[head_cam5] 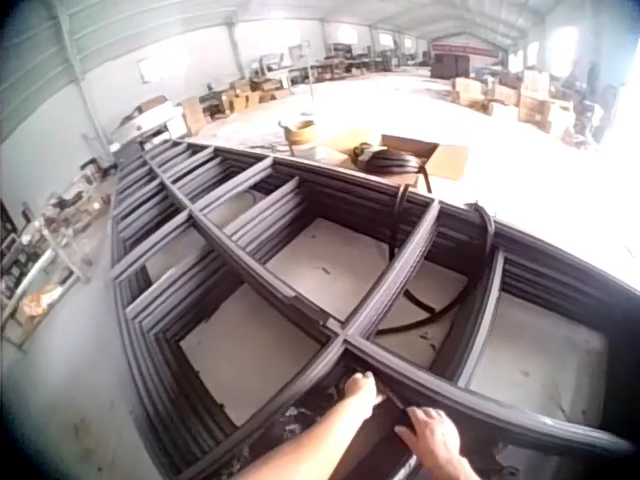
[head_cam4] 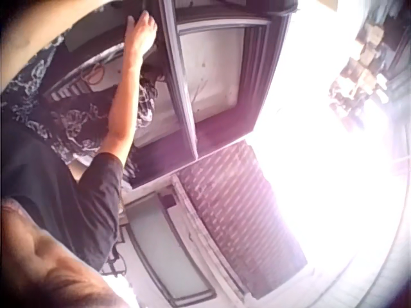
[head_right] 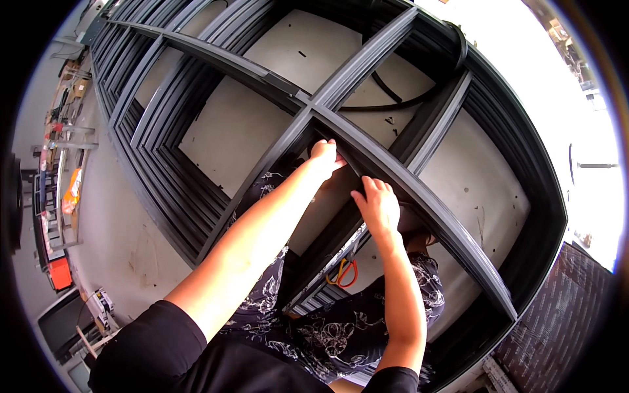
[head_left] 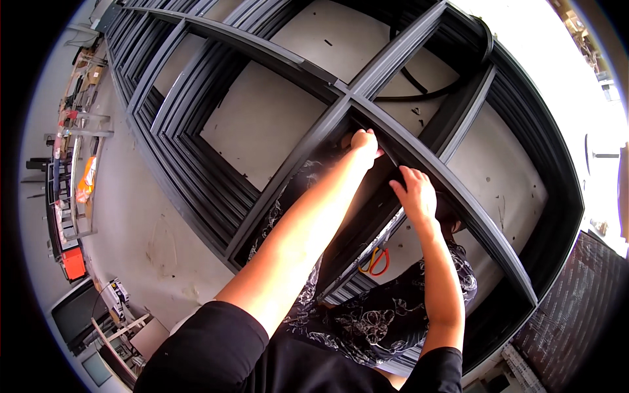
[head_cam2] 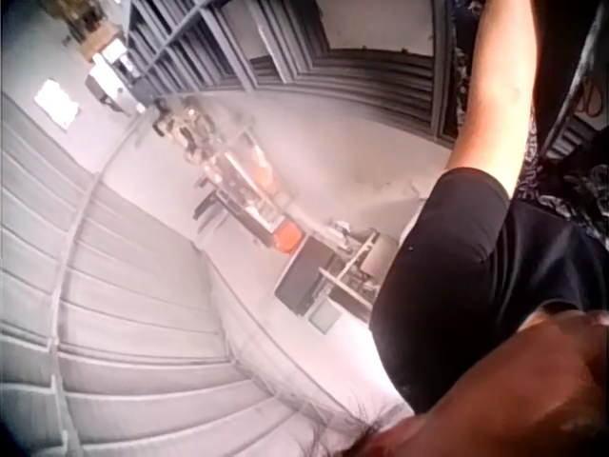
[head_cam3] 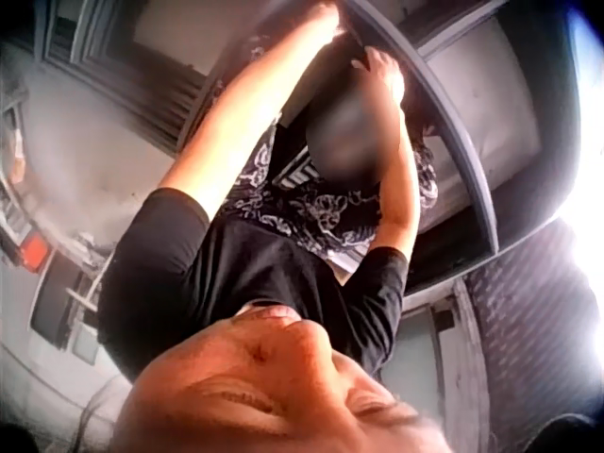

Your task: The person installs a black rubber seal into the grooves of several metal window frames by hand and trims the excess seal using shears.

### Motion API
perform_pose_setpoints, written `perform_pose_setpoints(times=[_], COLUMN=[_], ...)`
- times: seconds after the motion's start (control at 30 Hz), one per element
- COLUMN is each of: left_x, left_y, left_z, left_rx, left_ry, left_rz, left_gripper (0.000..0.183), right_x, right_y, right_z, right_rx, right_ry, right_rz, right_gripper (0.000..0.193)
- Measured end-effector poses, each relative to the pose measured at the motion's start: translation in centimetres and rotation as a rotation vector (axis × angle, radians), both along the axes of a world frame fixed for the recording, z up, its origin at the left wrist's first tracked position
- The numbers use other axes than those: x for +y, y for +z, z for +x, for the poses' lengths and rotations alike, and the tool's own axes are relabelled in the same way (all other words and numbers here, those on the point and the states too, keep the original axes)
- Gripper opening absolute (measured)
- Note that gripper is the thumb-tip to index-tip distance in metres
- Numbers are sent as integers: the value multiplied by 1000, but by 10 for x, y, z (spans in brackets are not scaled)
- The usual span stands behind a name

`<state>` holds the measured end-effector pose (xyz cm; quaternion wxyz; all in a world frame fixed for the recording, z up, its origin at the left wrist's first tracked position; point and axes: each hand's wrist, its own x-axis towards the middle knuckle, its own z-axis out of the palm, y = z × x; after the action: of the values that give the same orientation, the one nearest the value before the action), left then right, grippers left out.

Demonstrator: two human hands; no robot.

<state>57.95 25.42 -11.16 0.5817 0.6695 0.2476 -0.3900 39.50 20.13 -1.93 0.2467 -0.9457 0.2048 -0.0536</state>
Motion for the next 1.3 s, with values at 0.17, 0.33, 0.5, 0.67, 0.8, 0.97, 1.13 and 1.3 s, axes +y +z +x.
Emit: perform_pose_setpoints(times=[0.17, 0.33, 0.5, 0.67, 0.8, 0.97, 1.13, 1.3], left_x=[3, 1, 7, 7, -2, 3, 13, -1], left_y=[-7, 7, 15, 30, 38, -12, -25, 12], left_z=[16, 11, 19, 7, -5, 13, 37, 28], left_rx=[128, 181, 180, -70, -294, -455, -450, -19], left_ry=[126, 179, 134, -61, -180, -233, -174, 87], left_rz=[-28, -96, -65, 68, 210, 290, 292, 1], left_gripper=[26, 26, 35, 31, 27, 24, 27, 39], right_x=[2, -3, 1, -4, -9, -4, 6, -1], right_y=[-7, -7, -8, -16, -19, -16, -9, -15], right_z=[20, 23, 31, 29, 21, 29, 46, 49], right_rx=[10, 16, 35, 60, 107, 81, 85, -18], right_ry=[-10, -53, -65, -77, -93, -81, -91, -159], right_rz=[-152, -253, -275, -308, -309, -325, -361, -431], right_gripper=[21, 2, 3, 4, 5, 4, 3, 43])
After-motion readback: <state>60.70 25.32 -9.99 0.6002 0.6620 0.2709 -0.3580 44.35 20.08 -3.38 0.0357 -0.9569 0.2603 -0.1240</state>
